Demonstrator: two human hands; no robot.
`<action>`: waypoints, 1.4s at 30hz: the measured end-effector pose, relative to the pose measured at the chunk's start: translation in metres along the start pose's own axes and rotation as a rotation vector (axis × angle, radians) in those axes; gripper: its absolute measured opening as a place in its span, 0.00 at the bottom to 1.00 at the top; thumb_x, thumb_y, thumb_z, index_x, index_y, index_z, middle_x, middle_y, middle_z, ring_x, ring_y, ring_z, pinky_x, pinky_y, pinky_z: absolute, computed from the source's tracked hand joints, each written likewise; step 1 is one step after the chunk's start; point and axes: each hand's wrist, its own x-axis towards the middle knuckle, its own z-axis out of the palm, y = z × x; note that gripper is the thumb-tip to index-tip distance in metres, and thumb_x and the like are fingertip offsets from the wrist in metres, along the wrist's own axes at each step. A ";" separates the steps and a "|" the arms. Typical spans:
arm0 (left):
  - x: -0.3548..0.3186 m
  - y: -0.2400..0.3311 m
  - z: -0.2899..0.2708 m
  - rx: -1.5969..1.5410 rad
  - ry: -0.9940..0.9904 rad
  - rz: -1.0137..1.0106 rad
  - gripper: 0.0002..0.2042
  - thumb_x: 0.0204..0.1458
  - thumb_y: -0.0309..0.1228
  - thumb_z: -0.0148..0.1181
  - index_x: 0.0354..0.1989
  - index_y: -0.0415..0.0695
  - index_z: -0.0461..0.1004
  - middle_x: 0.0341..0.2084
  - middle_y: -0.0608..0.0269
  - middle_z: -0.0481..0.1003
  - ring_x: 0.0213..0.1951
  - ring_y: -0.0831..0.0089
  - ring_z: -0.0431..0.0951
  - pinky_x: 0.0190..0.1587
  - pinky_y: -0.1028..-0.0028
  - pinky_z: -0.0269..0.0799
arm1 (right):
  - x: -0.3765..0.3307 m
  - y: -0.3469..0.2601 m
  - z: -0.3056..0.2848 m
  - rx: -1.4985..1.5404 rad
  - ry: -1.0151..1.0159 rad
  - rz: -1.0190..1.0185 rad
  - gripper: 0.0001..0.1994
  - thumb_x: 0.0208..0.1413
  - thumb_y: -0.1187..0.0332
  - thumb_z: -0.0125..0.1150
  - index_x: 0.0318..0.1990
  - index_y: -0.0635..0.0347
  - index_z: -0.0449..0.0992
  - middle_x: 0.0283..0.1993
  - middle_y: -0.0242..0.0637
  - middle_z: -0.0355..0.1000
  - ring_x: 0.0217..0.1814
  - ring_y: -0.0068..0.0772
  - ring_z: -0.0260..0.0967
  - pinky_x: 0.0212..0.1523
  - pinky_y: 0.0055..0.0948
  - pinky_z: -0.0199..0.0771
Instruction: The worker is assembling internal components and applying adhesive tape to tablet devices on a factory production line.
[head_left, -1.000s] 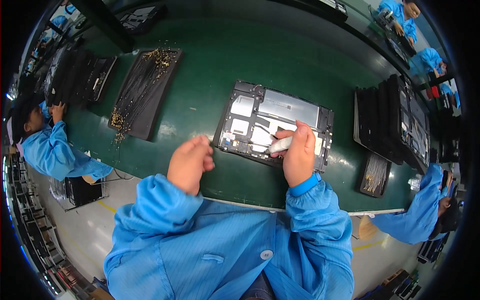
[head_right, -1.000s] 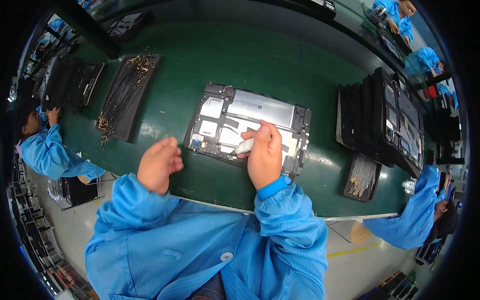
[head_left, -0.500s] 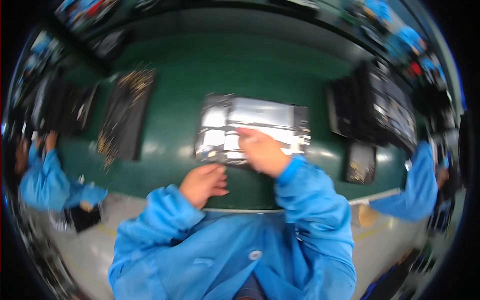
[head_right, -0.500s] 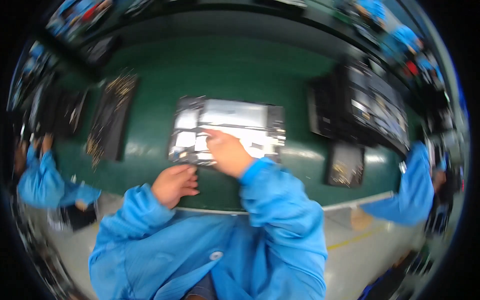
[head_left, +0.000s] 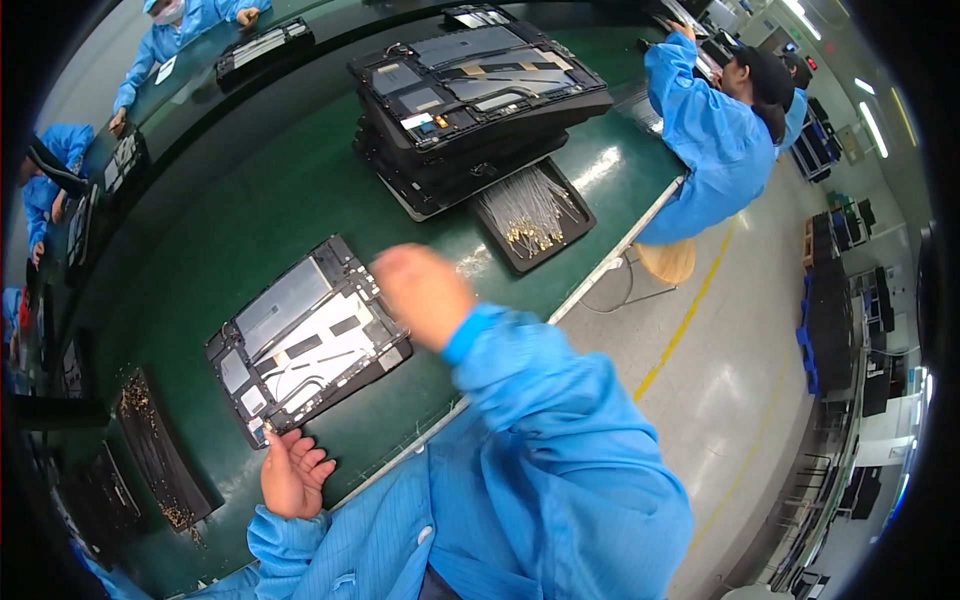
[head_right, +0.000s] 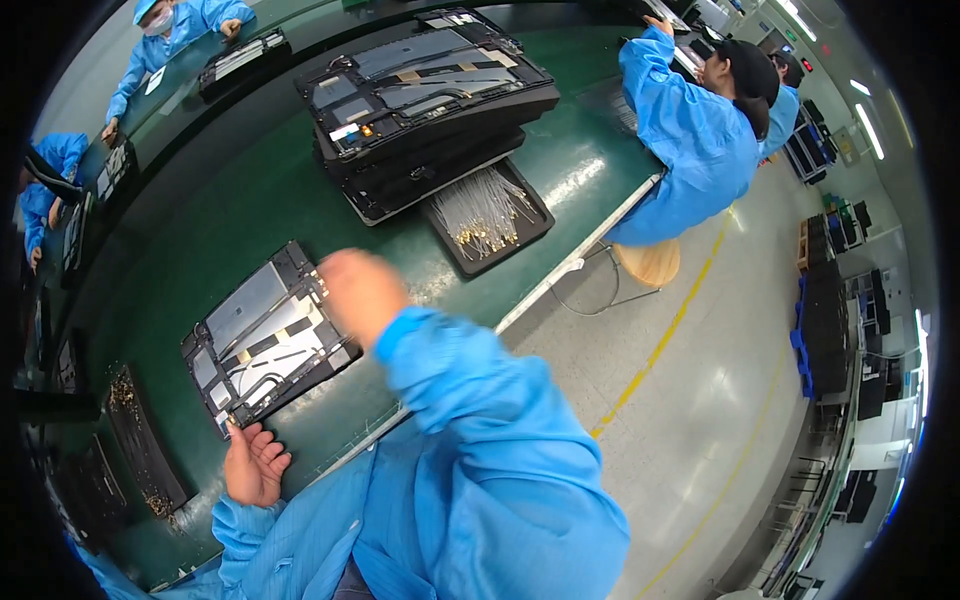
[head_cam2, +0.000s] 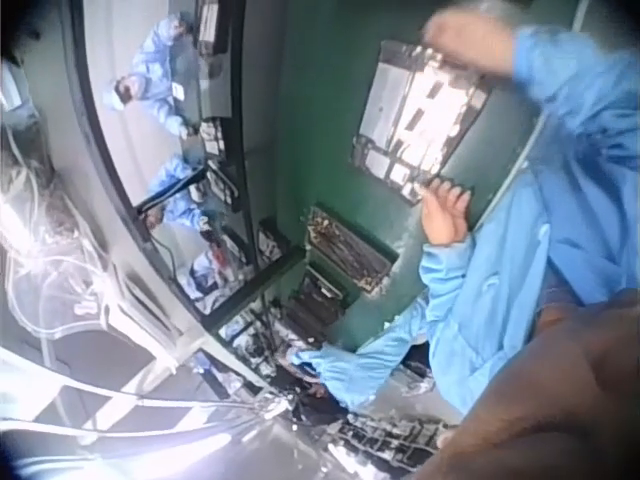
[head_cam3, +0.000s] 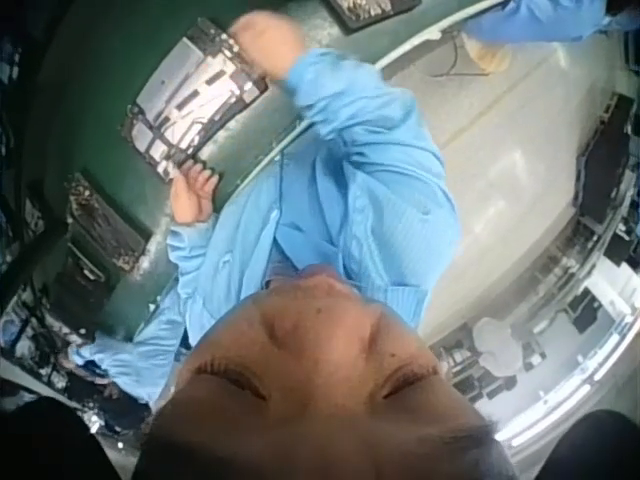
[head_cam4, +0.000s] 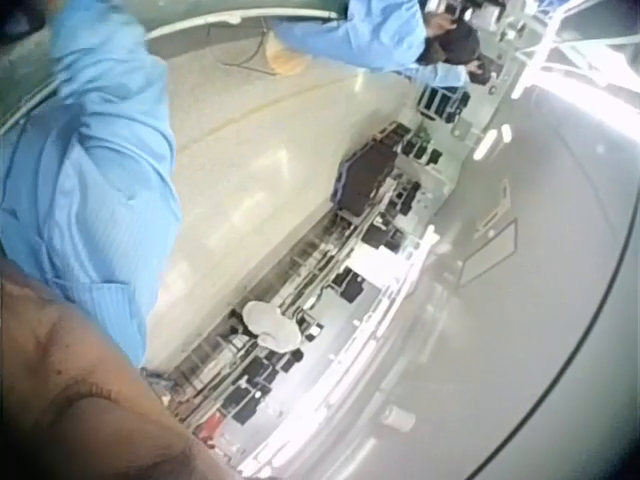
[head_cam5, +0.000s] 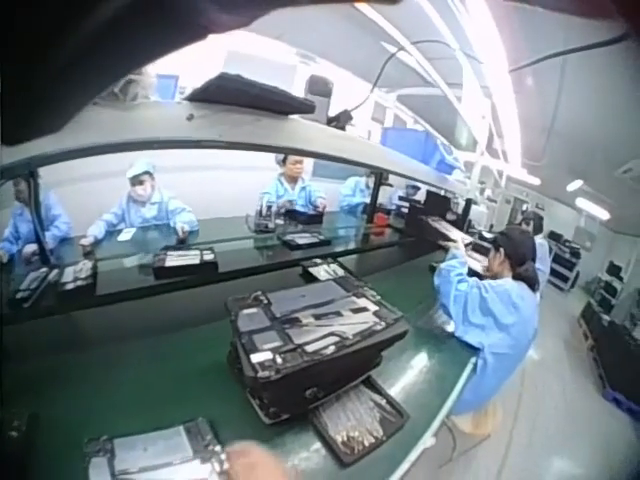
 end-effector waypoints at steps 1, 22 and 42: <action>-0.001 -0.001 -0.002 -0.003 0.005 -0.003 0.20 0.49 0.47 0.40 0.33 0.39 0.63 0.20 0.63 0.68 0.19 0.74 0.69 0.18 0.74 0.70 | 0.006 0.022 -0.029 -0.271 0.256 -0.209 0.12 0.47 0.63 0.46 0.31 0.62 0.70 0.28 0.46 0.68 0.31 0.44 0.66 0.33 0.33 0.66; -0.004 -0.004 0.002 0.138 0.034 0.048 0.15 0.49 0.40 0.44 0.34 0.39 0.64 0.24 0.62 0.68 0.22 0.75 0.70 0.22 0.76 0.70 | -0.005 0.071 -0.134 -0.579 0.519 0.148 0.13 0.47 0.61 0.45 0.29 0.61 0.72 0.28 0.49 0.68 0.34 0.49 0.63 0.36 0.39 0.63; 0.004 -0.002 0.065 1.413 -0.016 1.427 0.08 0.34 0.26 0.56 0.27 0.42 0.68 0.24 0.63 0.67 0.32 0.64 0.66 0.33 0.70 0.62 | -0.073 -0.023 0.001 0.647 -0.436 0.604 0.15 0.47 0.61 0.51 0.38 0.62 0.65 0.24 0.30 0.63 0.18 0.17 0.57 0.18 0.16 0.59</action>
